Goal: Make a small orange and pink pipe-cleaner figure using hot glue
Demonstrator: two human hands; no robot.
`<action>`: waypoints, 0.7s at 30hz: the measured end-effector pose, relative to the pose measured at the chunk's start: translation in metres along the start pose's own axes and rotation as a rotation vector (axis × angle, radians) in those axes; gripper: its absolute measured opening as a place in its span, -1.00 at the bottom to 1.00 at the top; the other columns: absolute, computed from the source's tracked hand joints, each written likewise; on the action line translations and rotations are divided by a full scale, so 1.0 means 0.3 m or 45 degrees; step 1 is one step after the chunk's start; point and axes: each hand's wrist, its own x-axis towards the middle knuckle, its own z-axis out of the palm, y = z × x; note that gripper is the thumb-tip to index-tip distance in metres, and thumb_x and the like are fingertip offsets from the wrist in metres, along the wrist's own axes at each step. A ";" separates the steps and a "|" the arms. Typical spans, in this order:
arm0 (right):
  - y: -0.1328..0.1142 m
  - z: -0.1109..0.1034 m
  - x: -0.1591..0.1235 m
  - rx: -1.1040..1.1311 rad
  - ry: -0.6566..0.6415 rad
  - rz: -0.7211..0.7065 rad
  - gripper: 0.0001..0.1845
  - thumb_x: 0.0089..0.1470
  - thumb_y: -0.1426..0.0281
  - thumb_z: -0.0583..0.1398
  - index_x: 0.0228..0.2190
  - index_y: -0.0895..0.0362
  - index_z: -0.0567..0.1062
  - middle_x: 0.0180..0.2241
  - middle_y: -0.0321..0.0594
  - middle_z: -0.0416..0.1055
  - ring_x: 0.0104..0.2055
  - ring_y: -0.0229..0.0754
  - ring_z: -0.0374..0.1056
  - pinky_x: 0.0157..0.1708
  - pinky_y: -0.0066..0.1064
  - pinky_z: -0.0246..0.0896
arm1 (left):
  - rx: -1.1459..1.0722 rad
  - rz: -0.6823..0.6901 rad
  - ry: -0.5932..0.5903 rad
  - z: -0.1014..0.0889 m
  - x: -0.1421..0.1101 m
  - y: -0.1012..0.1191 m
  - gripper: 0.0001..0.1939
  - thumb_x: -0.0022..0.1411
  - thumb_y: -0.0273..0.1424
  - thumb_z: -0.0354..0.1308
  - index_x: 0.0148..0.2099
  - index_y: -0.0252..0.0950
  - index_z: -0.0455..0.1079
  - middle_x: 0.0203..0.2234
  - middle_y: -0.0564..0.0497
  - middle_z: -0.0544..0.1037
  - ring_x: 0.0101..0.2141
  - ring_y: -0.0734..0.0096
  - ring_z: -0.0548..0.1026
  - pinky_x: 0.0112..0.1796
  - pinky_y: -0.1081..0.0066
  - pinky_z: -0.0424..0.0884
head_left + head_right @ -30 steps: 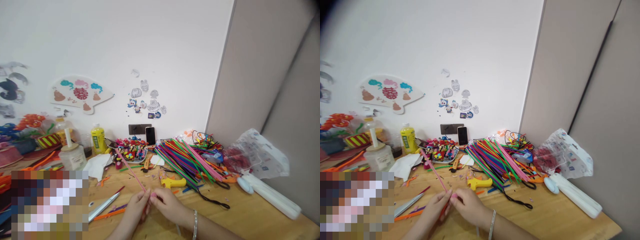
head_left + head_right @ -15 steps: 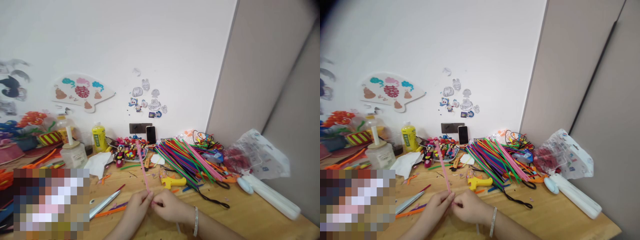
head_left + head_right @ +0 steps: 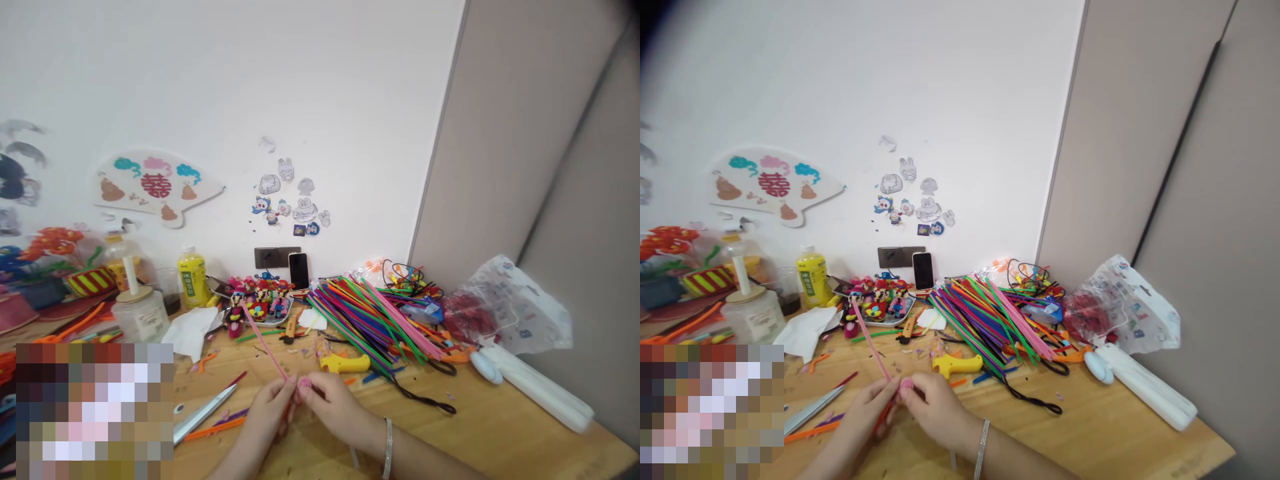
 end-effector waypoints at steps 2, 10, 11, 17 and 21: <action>0.008 0.005 0.000 0.030 0.028 -0.002 -0.63 0.15 0.27 -0.09 -0.51 0.19 0.36 -0.56 -0.32 0.24 -0.49 -0.32 0.11 -0.46 -0.52 0.02 | -0.006 -0.002 -0.025 0.003 -0.002 0.000 -0.46 -0.23 0.16 0.02 -0.66 -0.25 0.14 -0.94 0.26 0.15 -0.87 0.66 0.03 -0.77 0.56 -0.09; 0.024 0.002 0.006 -0.011 -0.079 -0.008 -0.73 0.01 0.46 -0.01 -0.68 0.16 0.18 -0.68 -0.43 0.01 -0.61 -0.40 -0.05 -0.61 -0.56 -0.16 | 0.037 0.058 -0.111 0.002 -0.023 0.012 -0.47 -0.15 0.13 -0.01 -0.68 -0.25 0.12 -0.91 0.25 0.12 -0.82 0.65 0.01 -0.72 0.53 -0.11; 0.022 -0.001 0.004 -0.027 -0.093 0.001 -0.73 0.00 0.46 -0.01 -0.69 0.16 0.16 -0.68 -0.44 -0.01 -0.61 -0.41 -0.07 -0.63 -0.56 -0.18 | 0.056 0.074 -0.117 0.000 -0.025 0.012 -0.48 -0.13 0.12 -0.01 -0.69 -0.25 0.12 -0.90 0.24 0.11 -0.81 0.64 0.02 -0.71 0.53 -0.10; 0.021 -0.011 -0.009 -0.256 -0.280 -0.012 -0.78 -0.12 0.52 0.04 -0.72 0.17 0.21 -0.72 -0.45 0.00 -0.65 -0.41 -0.06 -0.66 -0.56 -0.21 | 0.280 0.087 -0.205 -0.008 -0.014 -0.027 -0.47 -0.08 0.12 -0.08 -0.67 -0.25 0.18 -0.89 0.22 0.14 -0.80 0.59 0.07 -0.70 0.50 -0.04; 0.017 -0.021 -0.006 -0.383 -0.243 -0.029 -0.77 -0.07 0.49 0.03 -0.70 0.17 0.29 -0.73 -0.43 0.07 -0.66 -0.40 -0.03 -0.65 -0.55 -0.19 | 0.249 0.105 -0.211 -0.009 -0.006 -0.038 -0.49 -0.06 0.10 -0.07 -0.66 -0.26 0.19 -0.90 0.20 0.19 -0.81 0.59 0.09 -0.71 0.52 -0.03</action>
